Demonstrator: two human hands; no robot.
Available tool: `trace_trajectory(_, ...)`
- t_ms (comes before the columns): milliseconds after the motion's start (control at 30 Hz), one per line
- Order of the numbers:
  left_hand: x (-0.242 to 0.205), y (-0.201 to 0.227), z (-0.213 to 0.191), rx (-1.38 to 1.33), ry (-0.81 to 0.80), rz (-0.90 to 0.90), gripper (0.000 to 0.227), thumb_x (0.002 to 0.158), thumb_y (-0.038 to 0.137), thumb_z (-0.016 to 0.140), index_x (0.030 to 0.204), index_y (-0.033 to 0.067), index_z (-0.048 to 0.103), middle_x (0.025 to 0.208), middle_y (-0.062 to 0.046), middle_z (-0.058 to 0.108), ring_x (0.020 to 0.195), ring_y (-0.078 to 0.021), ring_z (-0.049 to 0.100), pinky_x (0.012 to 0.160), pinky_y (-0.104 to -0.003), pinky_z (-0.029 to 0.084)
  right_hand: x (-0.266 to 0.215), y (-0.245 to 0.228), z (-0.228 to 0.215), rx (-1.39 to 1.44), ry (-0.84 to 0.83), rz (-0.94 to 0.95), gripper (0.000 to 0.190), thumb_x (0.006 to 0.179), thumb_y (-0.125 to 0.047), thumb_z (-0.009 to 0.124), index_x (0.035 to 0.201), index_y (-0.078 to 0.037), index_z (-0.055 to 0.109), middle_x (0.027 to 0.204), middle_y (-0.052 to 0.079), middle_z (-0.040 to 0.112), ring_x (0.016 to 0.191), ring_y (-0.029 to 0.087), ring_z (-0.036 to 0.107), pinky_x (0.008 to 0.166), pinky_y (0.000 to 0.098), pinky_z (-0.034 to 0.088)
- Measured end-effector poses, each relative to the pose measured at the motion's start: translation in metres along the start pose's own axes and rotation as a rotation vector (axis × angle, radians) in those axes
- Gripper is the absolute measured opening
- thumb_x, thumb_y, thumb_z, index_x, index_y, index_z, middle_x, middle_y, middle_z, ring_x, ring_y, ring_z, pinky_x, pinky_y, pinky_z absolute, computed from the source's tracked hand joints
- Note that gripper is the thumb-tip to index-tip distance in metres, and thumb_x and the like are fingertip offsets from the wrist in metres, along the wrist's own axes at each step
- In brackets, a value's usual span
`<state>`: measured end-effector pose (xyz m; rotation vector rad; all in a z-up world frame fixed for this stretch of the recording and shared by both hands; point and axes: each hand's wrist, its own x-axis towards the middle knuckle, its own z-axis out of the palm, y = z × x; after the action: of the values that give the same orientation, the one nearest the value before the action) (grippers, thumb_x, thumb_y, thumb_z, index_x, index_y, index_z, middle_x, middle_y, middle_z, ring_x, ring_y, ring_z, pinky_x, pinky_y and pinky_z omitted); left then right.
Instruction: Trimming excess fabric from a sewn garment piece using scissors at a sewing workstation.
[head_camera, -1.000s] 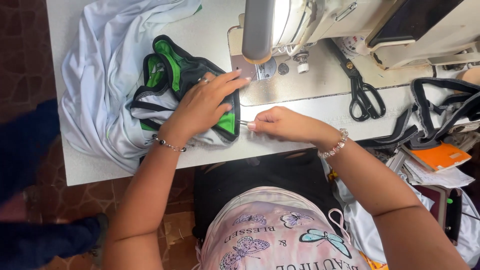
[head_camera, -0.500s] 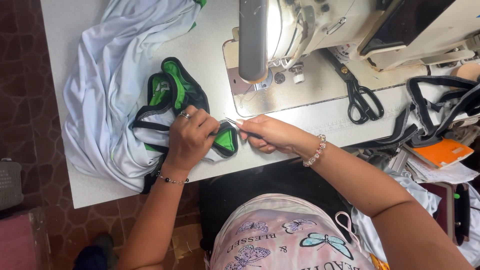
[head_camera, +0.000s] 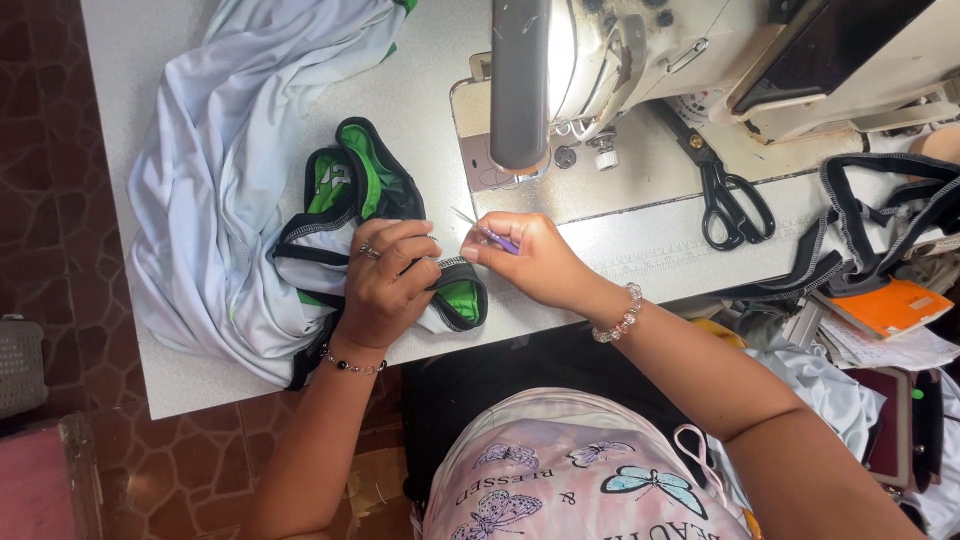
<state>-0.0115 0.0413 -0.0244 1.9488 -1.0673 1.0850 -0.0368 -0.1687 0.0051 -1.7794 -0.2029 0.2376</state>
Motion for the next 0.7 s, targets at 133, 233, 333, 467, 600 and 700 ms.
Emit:
trace_trajectory(133, -0.001, -0.002, 0.001, -0.096, 0.048, -0.024, 0.038, 0.091, -0.006, 0.067, 0.061, 0.0117, 0.054, 0.082, 0.001, 0.068, 0.079, -0.0209, 0.072, 0.075, -0.037, 0.059, -0.001, 0.015, -0.003, 0.171, 0.003, 0.069, 0.008, 0.099, -0.013, 0.068, 0.099, -0.008, 0.074, 0.058, -0.005, 0.055, 0.057, 0.003, 0.045, 0.057, 0.0177, 0.04)
trace_trajectory(233, -0.003, -0.001, 0.002, -0.112, 0.033, -0.024, 0.033, 0.091, -0.004, 0.068, 0.066, 0.0124, 0.055, 0.082, 0.002, 0.069, 0.072, -0.0182, 0.07, 0.071, -0.036, 0.059, -0.009, 0.008, 0.0, 0.27, -0.007, 0.128, 0.009, 0.102, -0.014, 0.064, 0.099, -0.008, 0.07, 0.054, -0.008, 0.049, 0.051, 0.0, 0.042, 0.05, 0.0147, 0.036)
trace_trajectory(333, 0.009, 0.006, -0.005, -0.128, -0.049, -0.013, 0.022, 0.095, 0.001, 0.067, 0.079, 0.0145, 0.063, 0.091, 0.003, 0.072, 0.07, -0.0165, 0.066, 0.069, -0.034, 0.056, -0.013, 0.002, 0.001, 0.38, -0.029, 0.139, 0.01, 0.104, -0.014, 0.061, 0.098, -0.008, 0.066, 0.054, -0.009, 0.046, 0.048, -0.002, 0.039, 0.047, 0.0129, 0.033)
trace_trajectory(467, 0.02, 0.015, -0.009, -0.138, -0.169, -0.032, 0.019, 0.099, 0.004, 0.064, 0.089, 0.017, 0.074, 0.096, 0.005, 0.075, 0.071, -0.0156, 0.062, 0.073, -0.032, 0.052, -0.012, 0.0, 0.0, 0.381, -0.014, 0.097, 0.01, 0.106, -0.015, 0.057, 0.099, -0.009, 0.062, 0.055, -0.009, 0.045, 0.047, -0.003, 0.038, 0.046, 0.0126, 0.031)
trace_trajectory(600, 0.012, 0.004, -0.008, -0.211, -0.129, -0.141, 0.028, 0.097, -0.002, 0.062, 0.103, 0.0179, 0.08, 0.101, 0.004, 0.077, 0.075, -0.0185, 0.067, 0.075, -0.034, 0.053, -0.016, 0.004, -0.008, 0.049, 0.037, -0.01, 0.017, 0.101, -0.022, 0.069, 0.101, -0.006, 0.067, 0.059, 0.0, 0.054, 0.054, 0.005, 0.045, 0.052, 0.0186, 0.037)
trace_trajectory(700, 0.013, 0.004, -0.01, -0.278, -0.08, -0.22, 0.029, 0.09, -0.009, 0.067, 0.109, 0.0091, 0.08, 0.108, -0.005, 0.077, 0.083, -0.0225, 0.072, 0.079, -0.036, 0.055, -0.025, 0.019, -0.006, 0.062, -0.005, 0.084, 0.039, 0.109, -0.035, 0.048, 0.097, -0.006, 0.072, 0.052, -0.002, 0.047, 0.051, 0.005, 0.04, 0.052, 0.02, 0.034)
